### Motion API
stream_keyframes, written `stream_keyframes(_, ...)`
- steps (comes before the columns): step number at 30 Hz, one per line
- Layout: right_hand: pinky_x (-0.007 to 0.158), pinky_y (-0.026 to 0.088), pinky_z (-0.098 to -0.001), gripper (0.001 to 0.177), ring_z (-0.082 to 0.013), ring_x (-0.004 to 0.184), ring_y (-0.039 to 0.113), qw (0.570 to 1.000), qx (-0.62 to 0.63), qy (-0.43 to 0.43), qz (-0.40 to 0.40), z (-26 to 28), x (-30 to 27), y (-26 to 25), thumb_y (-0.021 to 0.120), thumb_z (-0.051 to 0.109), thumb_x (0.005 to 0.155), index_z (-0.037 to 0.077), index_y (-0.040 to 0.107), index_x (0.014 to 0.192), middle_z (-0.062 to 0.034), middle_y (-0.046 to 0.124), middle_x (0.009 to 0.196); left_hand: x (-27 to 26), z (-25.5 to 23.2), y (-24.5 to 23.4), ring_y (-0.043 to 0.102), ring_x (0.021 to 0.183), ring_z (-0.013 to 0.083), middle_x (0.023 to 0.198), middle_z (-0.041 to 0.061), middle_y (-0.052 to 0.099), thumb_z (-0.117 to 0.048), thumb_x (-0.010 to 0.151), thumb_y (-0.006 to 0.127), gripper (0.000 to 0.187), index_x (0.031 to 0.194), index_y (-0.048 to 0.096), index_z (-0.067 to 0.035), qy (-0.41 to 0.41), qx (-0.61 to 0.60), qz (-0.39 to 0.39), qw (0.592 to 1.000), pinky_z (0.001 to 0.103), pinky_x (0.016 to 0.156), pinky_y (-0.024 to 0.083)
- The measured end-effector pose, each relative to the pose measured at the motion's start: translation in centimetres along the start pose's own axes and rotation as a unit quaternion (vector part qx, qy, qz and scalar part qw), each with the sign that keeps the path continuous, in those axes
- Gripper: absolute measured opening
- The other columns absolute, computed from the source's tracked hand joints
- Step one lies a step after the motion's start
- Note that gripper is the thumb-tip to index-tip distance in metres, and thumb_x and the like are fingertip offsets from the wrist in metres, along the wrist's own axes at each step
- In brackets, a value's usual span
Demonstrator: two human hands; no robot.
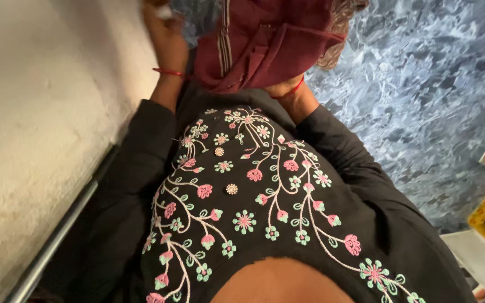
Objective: The person wipes the inside of a white wall-mounted sink with a maroon cloth. They repeatedly rub the basin surface and edges, moving the cloth around the sink interior.
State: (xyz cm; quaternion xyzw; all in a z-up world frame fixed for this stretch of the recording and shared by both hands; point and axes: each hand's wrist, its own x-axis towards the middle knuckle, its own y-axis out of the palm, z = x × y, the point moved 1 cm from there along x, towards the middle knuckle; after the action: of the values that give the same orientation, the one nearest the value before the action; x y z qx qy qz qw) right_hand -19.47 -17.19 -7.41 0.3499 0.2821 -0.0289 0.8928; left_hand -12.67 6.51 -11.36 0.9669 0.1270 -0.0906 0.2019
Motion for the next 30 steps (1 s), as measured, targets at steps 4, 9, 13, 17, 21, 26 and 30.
stream_keyframes(4, 0.1, 0.051, -0.0444, 0.031, -0.0316, 0.115, 0.061, 0.998, -0.057, -0.017, 0.004, -0.1, 2.3, 0.5, 0.067, 0.005, 0.097, 0.009, 0.059, 0.126, -0.01, 0.062, 0.123, -3.5, 3.0, -1.1, 0.057, 0.117, 0.0208, 0.132, 0.007, 0.058, -0.022, 0.11, 0.055, 0.034, 0.14, 0.053, -0.005, -0.2, -0.233, 0.129, 0.943, 0.036, 0.104, 0.047)
stream_keyframes(9, 0.099, 0.052, -0.044, 0.03, -0.0318, 0.113, 0.062, 0.975, -0.216, -0.051, -0.012, 1.1, 6.3, 2.2, 0.067, 0.001, 0.097, 0.009, 0.06, 0.125, -0.0103, 0.063, 0.121, -5.3, 2.7, 0.3, 0.052, 0.142, 0.025, 0.155, 0.008, 0.053, -0.037, 0.11, 0.051, 0.051, 0.152, 0.048, -0.008, -0.25, -0.386, 0.2, 0.865, 0.04, 0.124, 0.04)
stream_keyframes(13, 0.098, 0.053, -0.0437, 0.029, -0.0319, 0.112, 0.062, 0.849, -0.468, -0.246, -0.024, 3.4, 6.5, 5.2, 0.068, -0.001, 0.097, 0.008, 0.061, 0.124, -0.0106, 0.064, 0.119, -2.7, 0.7, 0.3, 0.055, 0.144, 0.0288, 0.153, 0.008, 0.056, -0.048, 0.106, 0.046, 0.058, 0.15, 0.05, -0.01, -0.272, -0.473, 0.178, 0.819, 0.046, 0.126, 0.044)
stream_keyframes(17, 0.1, 0.051, -0.0462, 0.026, -0.0325, 0.114, 0.061, 0.59, -0.646, -0.473, 0.109, 6.4, 5.7, 10.4, 0.072, 0.0, 0.1, 0.01, 0.063, 0.122, -0.0099, 0.065, 0.12, -1.5, -0.2, 1.5, 0.056, 0.141, 0.0315, 0.147, 0.01, 0.058, -0.048, 0.103, 0.046, 0.057, 0.146, 0.053, -0.011, -0.254, -0.514, 0.054, 0.817, 0.049, 0.125, 0.045)
stream_keyframes(21, 0.101, 0.045, -0.0552, 0.046, -0.0318, 0.122, 0.058, 0.385, -0.758, -0.515, 0.111, 7.8, 6.2, 14.8, 0.072, 0.022, 0.098, 0.018, 0.054, 0.14, -0.0075, 0.06, 0.133, 0.1, 0.2, 2.1, 0.057, 0.137, 0.0289, 0.146, 0.009, 0.06, -0.052, 0.103, 0.044, 0.059, 0.145, 0.054, -0.012, -0.208, -0.54, 0.105, 0.809, 0.045, 0.12, 0.047)
stream_keyframes(26, 0.089, 0.049, -0.0538, 0.076, -0.0331, 0.111, 0.061, 0.348, -0.861, -0.333, 0.162, 8.8, 10.1, 16.7, 0.072, 0.045, 0.094, 0.02, 0.041, 0.159, -0.0104, 0.059, 0.141, 4.6, 3.9, 2.2, 0.058, 0.135, 0.0289, 0.144, 0.008, 0.059, -0.045, 0.106, 0.041, 0.051, 0.143, 0.054, -0.012, -0.172, -0.559, 0.016, 0.811, 0.047, 0.12, 0.048)
stream_keyframes(30, 0.075, 0.055, -0.0464, 0.074, -0.0294, 0.097, 0.065, 0.362, -0.861, -0.284, 0.217, 9.0, 11.5, 16.5, 0.07, 0.053, 0.101, 0.018, 0.042, 0.159, -0.0087, 0.062, 0.134, 7.1, 6.2, 0.0, 0.06, 0.128, 0.0333, 0.138, 0.013, 0.06, -0.048, 0.109, 0.04, 0.053, 0.141, 0.054, -0.008, -0.172, -0.512, -0.082, 0.838, 0.051, 0.114, 0.049)
